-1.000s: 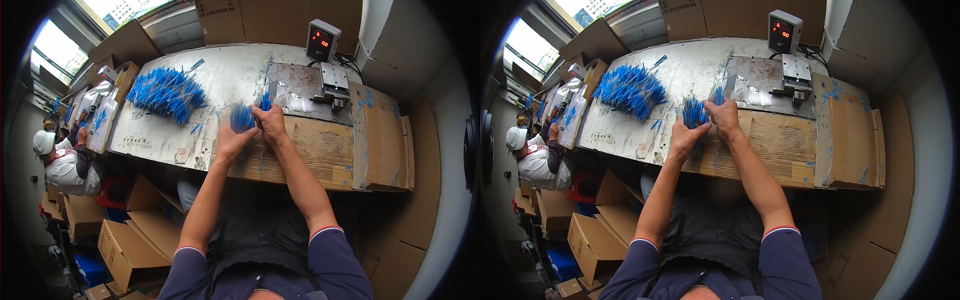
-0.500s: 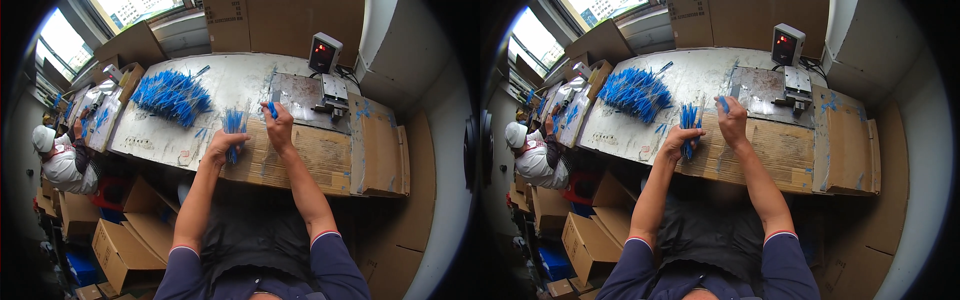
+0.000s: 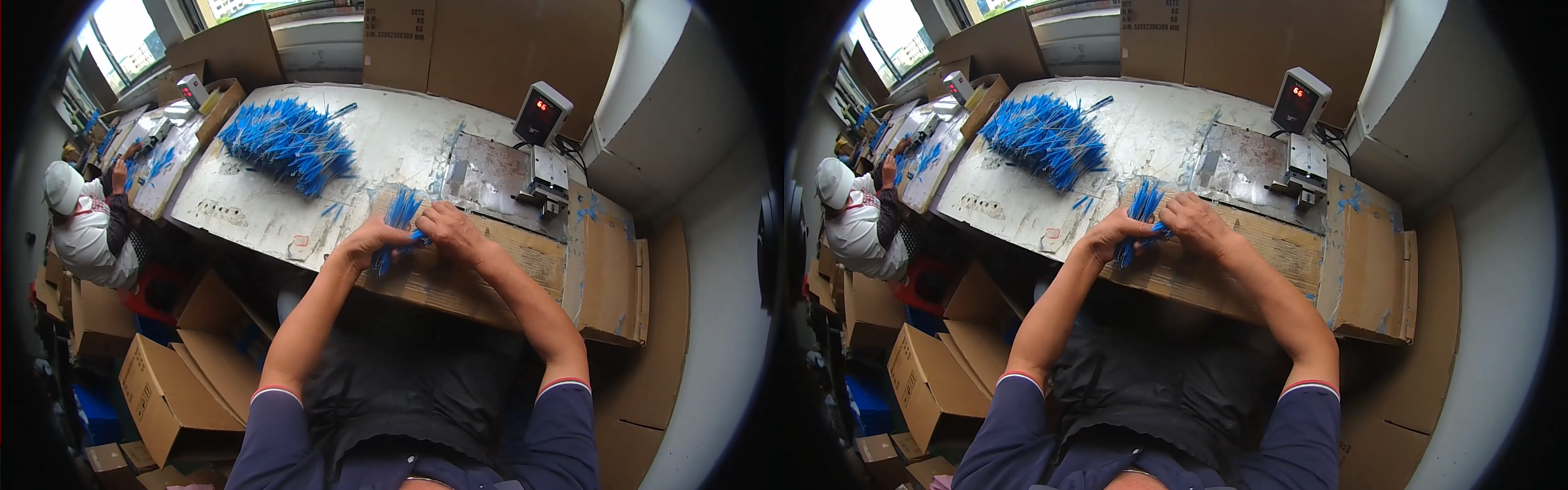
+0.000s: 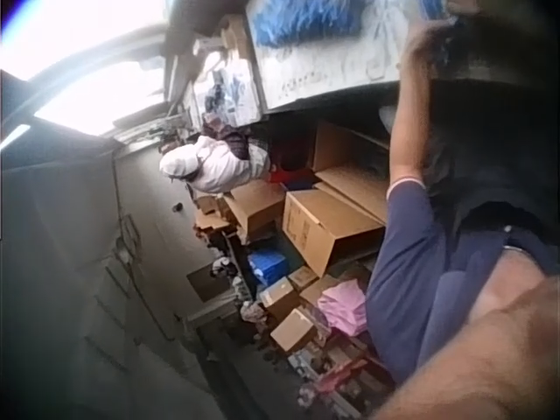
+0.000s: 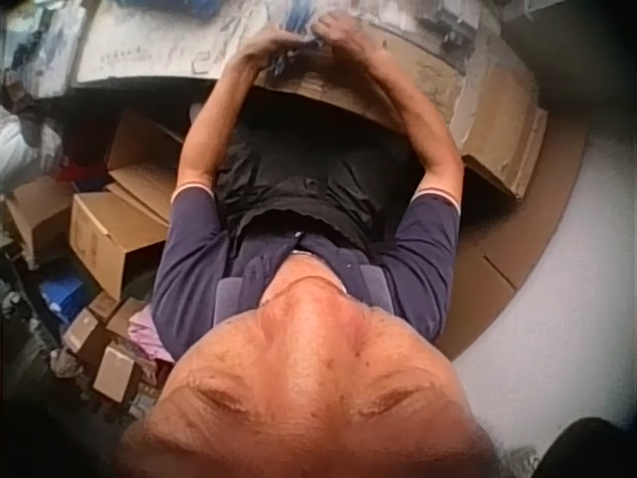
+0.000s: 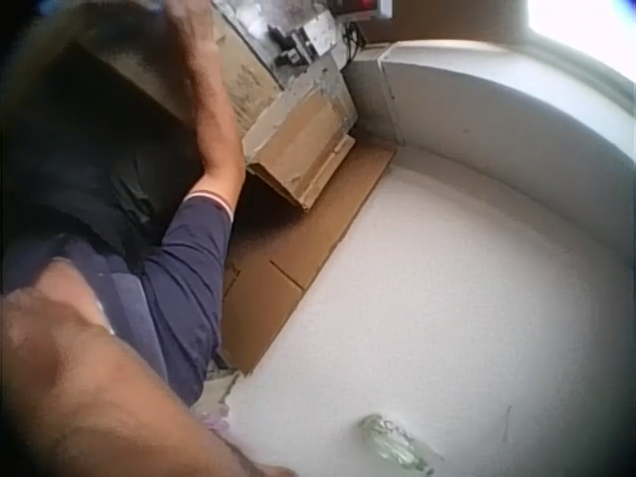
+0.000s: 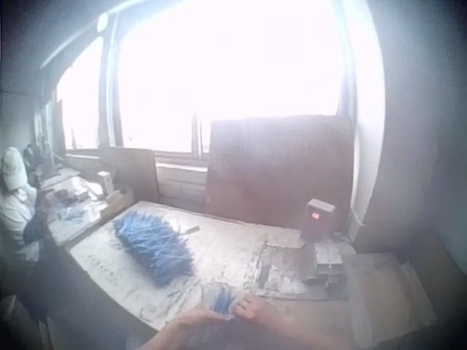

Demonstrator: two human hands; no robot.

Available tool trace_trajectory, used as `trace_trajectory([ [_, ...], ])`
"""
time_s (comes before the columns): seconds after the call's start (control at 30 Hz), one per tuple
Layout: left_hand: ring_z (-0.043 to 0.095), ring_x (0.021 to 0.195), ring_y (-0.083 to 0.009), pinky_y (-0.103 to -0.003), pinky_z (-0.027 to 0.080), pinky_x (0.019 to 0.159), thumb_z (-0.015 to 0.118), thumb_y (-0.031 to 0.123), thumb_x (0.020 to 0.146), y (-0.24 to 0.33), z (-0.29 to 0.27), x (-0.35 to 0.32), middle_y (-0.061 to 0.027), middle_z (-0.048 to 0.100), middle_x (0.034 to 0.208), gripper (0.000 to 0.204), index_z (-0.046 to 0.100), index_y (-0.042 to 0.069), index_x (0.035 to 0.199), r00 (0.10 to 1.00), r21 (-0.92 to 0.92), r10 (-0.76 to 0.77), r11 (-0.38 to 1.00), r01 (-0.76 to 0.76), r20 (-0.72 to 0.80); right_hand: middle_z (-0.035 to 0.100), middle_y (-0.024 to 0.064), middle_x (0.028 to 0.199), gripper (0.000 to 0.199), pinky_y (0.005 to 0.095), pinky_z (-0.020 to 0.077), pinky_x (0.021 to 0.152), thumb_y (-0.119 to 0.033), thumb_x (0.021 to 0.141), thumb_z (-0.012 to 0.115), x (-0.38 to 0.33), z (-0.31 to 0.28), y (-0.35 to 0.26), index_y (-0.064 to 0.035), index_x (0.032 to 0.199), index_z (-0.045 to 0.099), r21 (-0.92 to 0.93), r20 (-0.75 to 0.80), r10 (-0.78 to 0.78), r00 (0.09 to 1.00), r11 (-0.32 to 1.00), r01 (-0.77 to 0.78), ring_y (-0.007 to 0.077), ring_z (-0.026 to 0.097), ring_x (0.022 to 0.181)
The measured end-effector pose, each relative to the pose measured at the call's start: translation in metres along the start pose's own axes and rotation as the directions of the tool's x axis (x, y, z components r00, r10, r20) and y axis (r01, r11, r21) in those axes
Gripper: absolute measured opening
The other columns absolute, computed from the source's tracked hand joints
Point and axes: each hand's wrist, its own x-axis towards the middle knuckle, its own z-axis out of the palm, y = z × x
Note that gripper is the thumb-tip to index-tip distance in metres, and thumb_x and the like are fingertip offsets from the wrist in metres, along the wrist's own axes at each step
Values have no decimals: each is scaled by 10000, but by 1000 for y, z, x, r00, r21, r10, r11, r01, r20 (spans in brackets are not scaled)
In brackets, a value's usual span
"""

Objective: The recorder is bundling and counting blue filaments at a workstation.

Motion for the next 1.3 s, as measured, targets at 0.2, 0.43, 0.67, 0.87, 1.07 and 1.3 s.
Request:
trace_trajectory([
  [0.2,623,621,-120,-267,526,565,799,120,900,-6,-10,7,-50,664,807,213,617,61,994,969,-186,167,962,-200,-179,694,120,977,198,368,560,781,53,864,654,-33,6,6,-21,1046,639,234,-417,320,851,942,-239,271,705,904],
  [0.43,662,700,-159,-311,560,681,811,129,893,-24,-3,34,-64,672,828,238,628,56,1026,851,-101,404,883,-459,-337,700,58,911,113,330,614,703,23,928,732,-31,28,-10,-4,1029,687,992,-103,920,378,65,111,163,693,783],
  [0.67,672,757,-166,-310,554,741,805,149,897,-27,3,35,-70,684,836,268,632,37,1069,833,-62,447,869,-490,-326,682,47,829,38,281,543,615,-1,968,697,-27,34,-18,6,995,670,980,-197,893,406,183,73,126,635,662],
  [0.87,667,770,-169,-309,550,752,786,151,904,-25,11,36,-75,670,851,300,612,27,1115,866,-146,412,874,-464,-284,701,67,876,52,283,556,690,-5,973,683,-19,23,-21,9,1023,674,981,-195,900,389,175,87,134,665,728],
  [1.07,664,775,-172,-316,555,754,767,153,915,-27,8,40,-77,664,857,300,607,18,1130,876,-172,409,872,-458,-255,720,85,875,75,305,577,676,-14,946,711,-19,27,-20,21,1011,696,998,-6,883,470,-20,51,166,689,755],
  [1.3,664,780,-167,-310,549,765,776,160,912,-25,12,38,-64,671,865,298,622,22,1127,881,-150,428,875,-460,-202,629,24,760,77,279,512,526,-58,942,721,-2,36,-15,-11,969,666,992,121,863,490,-84,-96,110,587,587],
])
